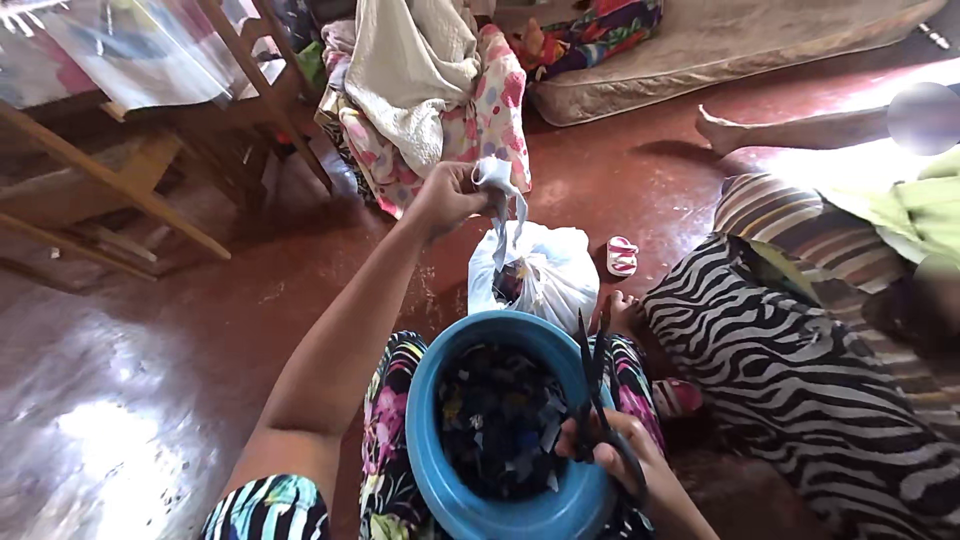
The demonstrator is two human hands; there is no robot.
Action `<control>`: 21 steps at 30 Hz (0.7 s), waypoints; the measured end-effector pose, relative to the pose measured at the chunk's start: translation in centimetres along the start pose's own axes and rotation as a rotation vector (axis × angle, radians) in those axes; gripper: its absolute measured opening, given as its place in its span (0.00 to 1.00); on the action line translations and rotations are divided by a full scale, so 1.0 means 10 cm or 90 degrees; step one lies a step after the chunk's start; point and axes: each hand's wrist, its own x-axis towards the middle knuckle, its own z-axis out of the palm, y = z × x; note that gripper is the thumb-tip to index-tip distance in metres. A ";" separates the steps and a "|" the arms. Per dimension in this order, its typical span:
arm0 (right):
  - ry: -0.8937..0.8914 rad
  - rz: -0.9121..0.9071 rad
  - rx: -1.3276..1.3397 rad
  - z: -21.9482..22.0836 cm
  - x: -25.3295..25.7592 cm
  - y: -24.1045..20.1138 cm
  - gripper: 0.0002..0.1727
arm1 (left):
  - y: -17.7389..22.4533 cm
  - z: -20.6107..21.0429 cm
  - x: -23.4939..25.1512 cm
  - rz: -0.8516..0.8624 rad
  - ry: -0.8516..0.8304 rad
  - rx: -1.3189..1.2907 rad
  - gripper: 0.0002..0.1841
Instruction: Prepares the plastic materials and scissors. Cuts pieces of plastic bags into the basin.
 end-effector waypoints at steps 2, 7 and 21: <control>-0.012 0.016 0.039 0.04 -0.04 -0.02 0.25 | 0.16 -0.01 -0.07 0.016 0.042 -0.042 0.06; -0.059 0.192 0.285 0.19 -0.13 -0.06 0.35 | 0.61 -0.05 -0.20 0.050 0.121 -0.126 0.08; -0.076 0.154 0.358 0.22 -0.31 -0.13 0.35 | 1.46 -0.22 -1.24 0.362 0.044 -0.074 0.12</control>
